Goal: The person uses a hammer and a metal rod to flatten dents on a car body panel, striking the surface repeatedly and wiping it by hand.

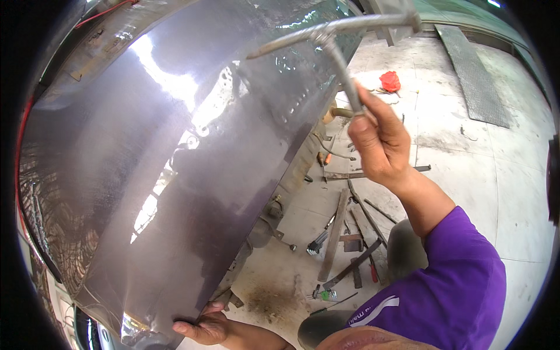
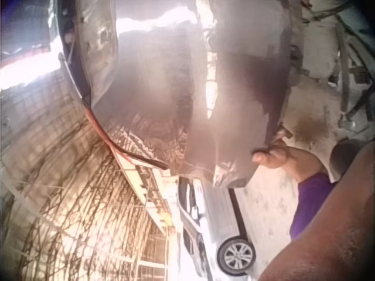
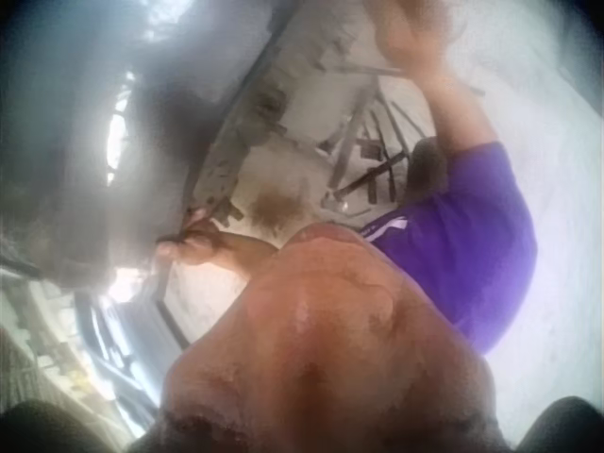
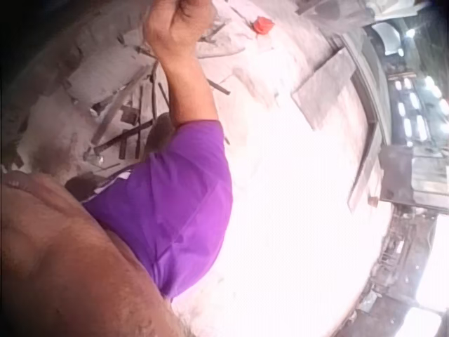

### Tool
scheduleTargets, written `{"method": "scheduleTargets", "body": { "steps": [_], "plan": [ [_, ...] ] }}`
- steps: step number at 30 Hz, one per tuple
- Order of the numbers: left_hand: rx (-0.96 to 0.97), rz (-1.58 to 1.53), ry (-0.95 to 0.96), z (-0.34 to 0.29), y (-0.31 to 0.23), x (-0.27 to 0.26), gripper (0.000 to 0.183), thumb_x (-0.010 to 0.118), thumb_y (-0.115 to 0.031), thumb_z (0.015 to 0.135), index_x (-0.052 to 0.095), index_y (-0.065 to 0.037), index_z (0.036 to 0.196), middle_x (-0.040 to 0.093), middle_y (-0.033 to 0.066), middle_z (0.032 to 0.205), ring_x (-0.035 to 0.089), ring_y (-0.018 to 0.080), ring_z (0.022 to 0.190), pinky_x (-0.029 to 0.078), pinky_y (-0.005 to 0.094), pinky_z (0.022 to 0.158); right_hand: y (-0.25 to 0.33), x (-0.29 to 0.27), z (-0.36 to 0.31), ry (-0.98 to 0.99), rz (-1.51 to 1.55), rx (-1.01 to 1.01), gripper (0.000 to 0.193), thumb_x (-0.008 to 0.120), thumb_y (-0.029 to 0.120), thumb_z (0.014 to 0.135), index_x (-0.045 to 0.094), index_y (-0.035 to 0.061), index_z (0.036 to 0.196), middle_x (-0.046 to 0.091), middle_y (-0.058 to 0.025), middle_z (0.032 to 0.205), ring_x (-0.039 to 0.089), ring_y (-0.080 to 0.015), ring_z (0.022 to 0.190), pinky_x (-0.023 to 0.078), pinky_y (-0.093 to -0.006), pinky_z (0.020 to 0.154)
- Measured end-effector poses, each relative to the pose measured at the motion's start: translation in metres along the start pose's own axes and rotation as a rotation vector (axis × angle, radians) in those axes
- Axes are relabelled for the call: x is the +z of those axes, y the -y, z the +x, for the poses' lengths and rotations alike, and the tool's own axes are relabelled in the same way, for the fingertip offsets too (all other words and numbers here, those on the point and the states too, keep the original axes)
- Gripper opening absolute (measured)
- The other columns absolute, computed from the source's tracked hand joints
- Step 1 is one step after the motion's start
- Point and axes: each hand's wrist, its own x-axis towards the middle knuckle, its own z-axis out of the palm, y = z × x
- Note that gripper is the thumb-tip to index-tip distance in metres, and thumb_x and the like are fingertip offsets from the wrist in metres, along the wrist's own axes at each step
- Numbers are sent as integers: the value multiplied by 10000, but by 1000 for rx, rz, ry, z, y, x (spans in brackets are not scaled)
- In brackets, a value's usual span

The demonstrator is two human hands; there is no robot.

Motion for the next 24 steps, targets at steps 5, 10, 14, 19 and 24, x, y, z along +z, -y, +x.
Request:
{"method": "scheduleTargets", "body": {
  "steps": [5,10,14,19,24],
  "plan": [
    [-91,-91,-42,-1,-12,8,625,440,-534,921,465,1,1244,632,143,867,586,200,612,467,284,531,-8,7,13,-26,-124,-18,425,465,-11,936,416,-4,1359,564,-102,1240,449,-40,629,391,-187,565],
    [-78,-101,-73,-1,-13,13,637,458,-534,912,444,-4,1265,624,154,984,586,188,607,432,225,406,-11,17,18,-176,29,-93,410,513,-10,914,471,5,1321,621,-119,1178,467,-42,630,412,-190,594],
    [-50,-81,-69,-1,-8,5,636,448,-527,920,440,10,1261,625,154,969,577,183,590,429,222,389,-4,5,24,-7,-168,87,397,519,-10,909,486,6,1304,610,-169,1185,562,-80,758,453,-215,693],
    [-26,-56,-231,0,-9,15,638,412,-515,939,431,41,1251,635,145,779,524,175,468,448,246,431,-1,5,25,71,-221,79,406,498,-17,911,464,-11,1316,565,-169,1267,596,-141,1005,441,-258,870],
    [-29,-80,-333,1,-14,32,631,360,-506,960,435,59,1233,604,131,622,510,176,443,455,269,467,-9,8,20,22,-147,-33,397,498,-8,917,472,-10,1313,577,-142,1255,578,-107,910,442,-228,807]
  ]
}}
